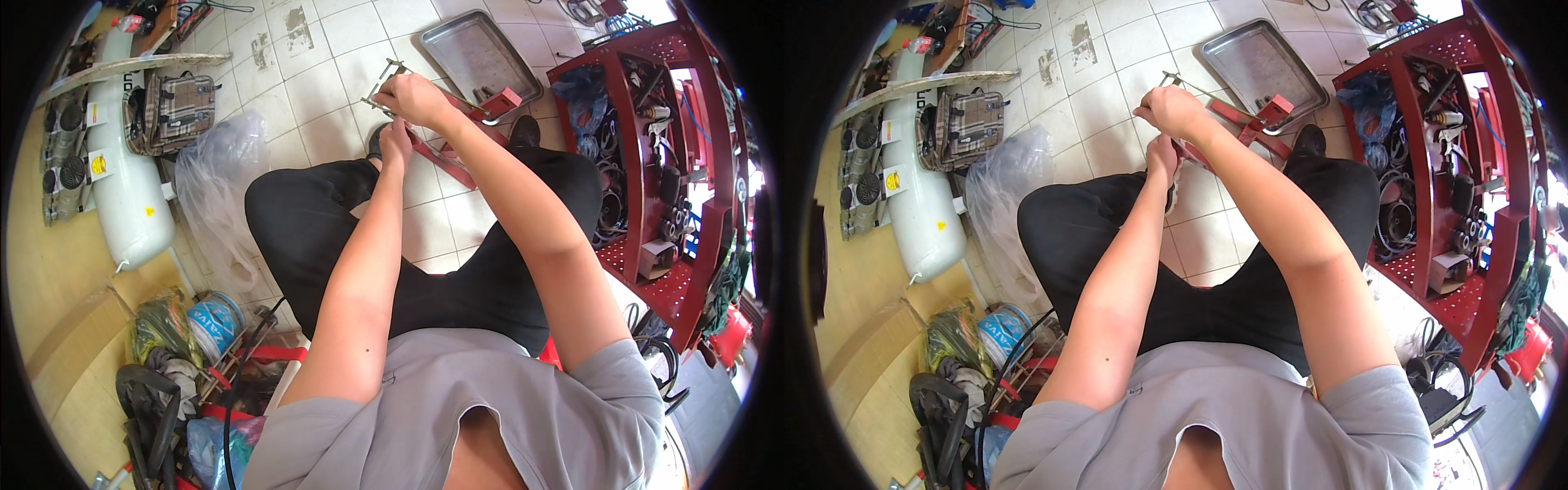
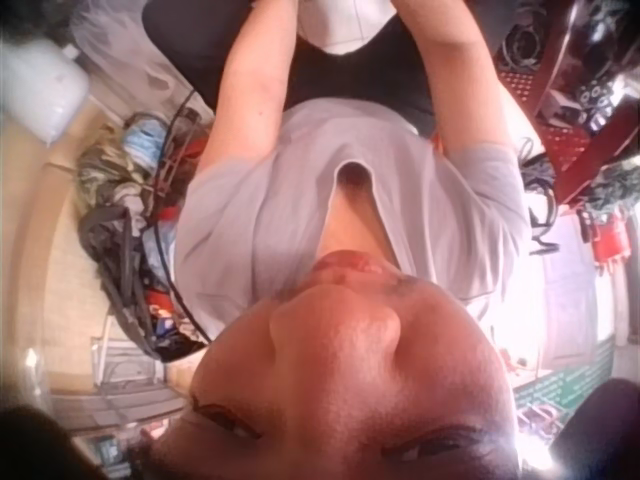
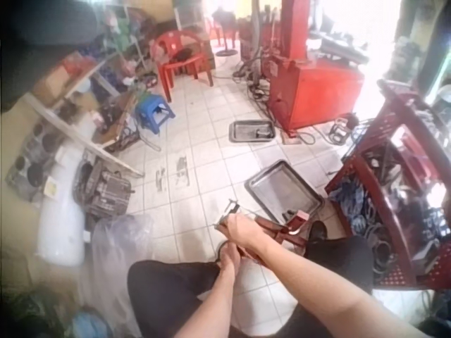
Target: The person sits on the floor and uses a wrench to tighten bolts on a metal mechanical part clamped in a red vise. They repeatedly adjust the part, remove it from the vise, and place it into a metal tray before repositioning it for further tightening.
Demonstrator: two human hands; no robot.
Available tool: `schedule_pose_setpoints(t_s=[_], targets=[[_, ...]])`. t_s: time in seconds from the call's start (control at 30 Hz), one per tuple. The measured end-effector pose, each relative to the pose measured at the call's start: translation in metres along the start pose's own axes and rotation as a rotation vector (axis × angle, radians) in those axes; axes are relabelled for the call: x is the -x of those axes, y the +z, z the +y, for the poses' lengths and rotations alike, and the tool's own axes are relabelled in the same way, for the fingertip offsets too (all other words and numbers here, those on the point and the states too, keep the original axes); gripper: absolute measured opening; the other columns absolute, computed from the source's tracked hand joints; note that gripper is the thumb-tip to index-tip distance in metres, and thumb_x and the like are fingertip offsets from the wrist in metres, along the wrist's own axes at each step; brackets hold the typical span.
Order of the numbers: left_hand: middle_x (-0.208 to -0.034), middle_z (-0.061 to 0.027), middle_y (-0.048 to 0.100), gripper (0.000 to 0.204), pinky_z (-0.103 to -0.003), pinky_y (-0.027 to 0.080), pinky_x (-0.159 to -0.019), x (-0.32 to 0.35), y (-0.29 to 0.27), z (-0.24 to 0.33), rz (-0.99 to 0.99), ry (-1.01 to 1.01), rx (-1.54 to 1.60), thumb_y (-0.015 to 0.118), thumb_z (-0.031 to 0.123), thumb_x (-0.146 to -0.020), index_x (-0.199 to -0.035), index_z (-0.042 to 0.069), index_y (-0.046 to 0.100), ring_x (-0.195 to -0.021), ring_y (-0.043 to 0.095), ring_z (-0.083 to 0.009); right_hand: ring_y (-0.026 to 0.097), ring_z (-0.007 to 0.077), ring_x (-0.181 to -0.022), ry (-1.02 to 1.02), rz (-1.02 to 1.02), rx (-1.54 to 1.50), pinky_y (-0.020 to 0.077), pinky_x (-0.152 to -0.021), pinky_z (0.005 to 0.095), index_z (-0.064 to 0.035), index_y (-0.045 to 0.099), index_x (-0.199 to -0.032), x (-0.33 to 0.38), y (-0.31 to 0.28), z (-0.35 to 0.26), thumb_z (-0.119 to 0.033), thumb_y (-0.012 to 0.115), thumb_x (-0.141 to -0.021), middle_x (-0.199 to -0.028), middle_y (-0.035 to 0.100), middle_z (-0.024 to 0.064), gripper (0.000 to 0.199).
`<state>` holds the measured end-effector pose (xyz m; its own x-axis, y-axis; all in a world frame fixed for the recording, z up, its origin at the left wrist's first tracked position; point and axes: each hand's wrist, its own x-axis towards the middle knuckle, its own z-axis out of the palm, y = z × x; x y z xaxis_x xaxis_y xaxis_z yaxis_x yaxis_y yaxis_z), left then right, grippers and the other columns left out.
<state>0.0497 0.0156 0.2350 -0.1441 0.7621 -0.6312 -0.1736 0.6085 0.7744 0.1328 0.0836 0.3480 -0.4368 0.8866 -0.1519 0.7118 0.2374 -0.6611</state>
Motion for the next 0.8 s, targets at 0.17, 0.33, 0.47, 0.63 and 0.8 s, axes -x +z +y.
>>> schedule_pose_setpoints(t_s=[0.17,0.33,0.47,0.63,0.8], targets=[[-0.050,0.0072,0.044,0.025,-0.028,0.031,-0.042,0.004,-0.009,0.031,-0.158,-0.468,0.728,0.043,0.025,-0.090,-0.067,0.015,0.047,-0.041,0.042,-0.0102,0.065,0.0325,-0.080,0.032,-0.018,-0.004,0.0510,-0.076,0.0412,-0.0075,0.070,-0.091,0.002,-0.001,0.001,-0.035,0.057,-0.086,-0.082,0.068,0.0156,0.031],[-0.049,0.0102,0.044,0.024,-0.023,0.028,-0.040,-0.004,-0.027,0.048,-0.293,-0.643,0.823,0.043,0.020,-0.087,-0.064,0.018,0.045,-0.041,0.040,-0.0043,0.065,0.0317,-0.080,0.051,-0.031,-0.048,0.0509,-0.076,0.0412,-0.0071,0.070,-0.091,0.004,-0.002,0.002,-0.037,0.056,-0.085,-0.082,0.068,0.0153,0.033],[-0.049,0.0082,0.043,0.024,-0.021,0.028,-0.038,-0.006,-0.032,0.045,-0.266,-0.596,0.740,0.045,0.021,-0.086,-0.062,0.017,0.046,-0.039,0.039,-0.0047,0.064,0.0338,-0.082,0.056,-0.033,-0.122,0.0500,-0.078,0.0418,-0.0065,0.070,-0.091,0.007,-0.003,0.001,-0.034,0.055,-0.085,-0.083,0.067,0.0167,0.031],[-0.048,0.0096,0.038,0.024,-0.021,0.026,-0.038,-0.017,-0.035,0.051,-0.290,-0.726,0.577,0.046,0.025,-0.086,-0.063,0.019,0.045,-0.039,0.037,-0.0030,0.062,0.0368,-0.086,0.150,0.295,-0.331,0.0479,-0.077,0.0424,-0.0009,0.063,-0.098,0.021,0.016,0.037,-0.019,0.050,-0.085,-0.087,0.064,0.0219,0.025],[-0.048,0.0112,0.033,0.028,-0.020,0.022,-0.037,-0.023,-0.039,0.056,-0.424,-0.731,0.338,0.041,0.028,-0.090,-0.063,0.021,0.044,-0.038,0.032,-0.0015,0.059,0.0381,-0.101,0.472,-0.027,-0.018,0.0476,-0.086,0.0455,-0.0078,0.048,-0.119,0.042,0.063,0.045,-0.012,0.046,-0.084,-0.111,0.058,0.0251,0.036]])
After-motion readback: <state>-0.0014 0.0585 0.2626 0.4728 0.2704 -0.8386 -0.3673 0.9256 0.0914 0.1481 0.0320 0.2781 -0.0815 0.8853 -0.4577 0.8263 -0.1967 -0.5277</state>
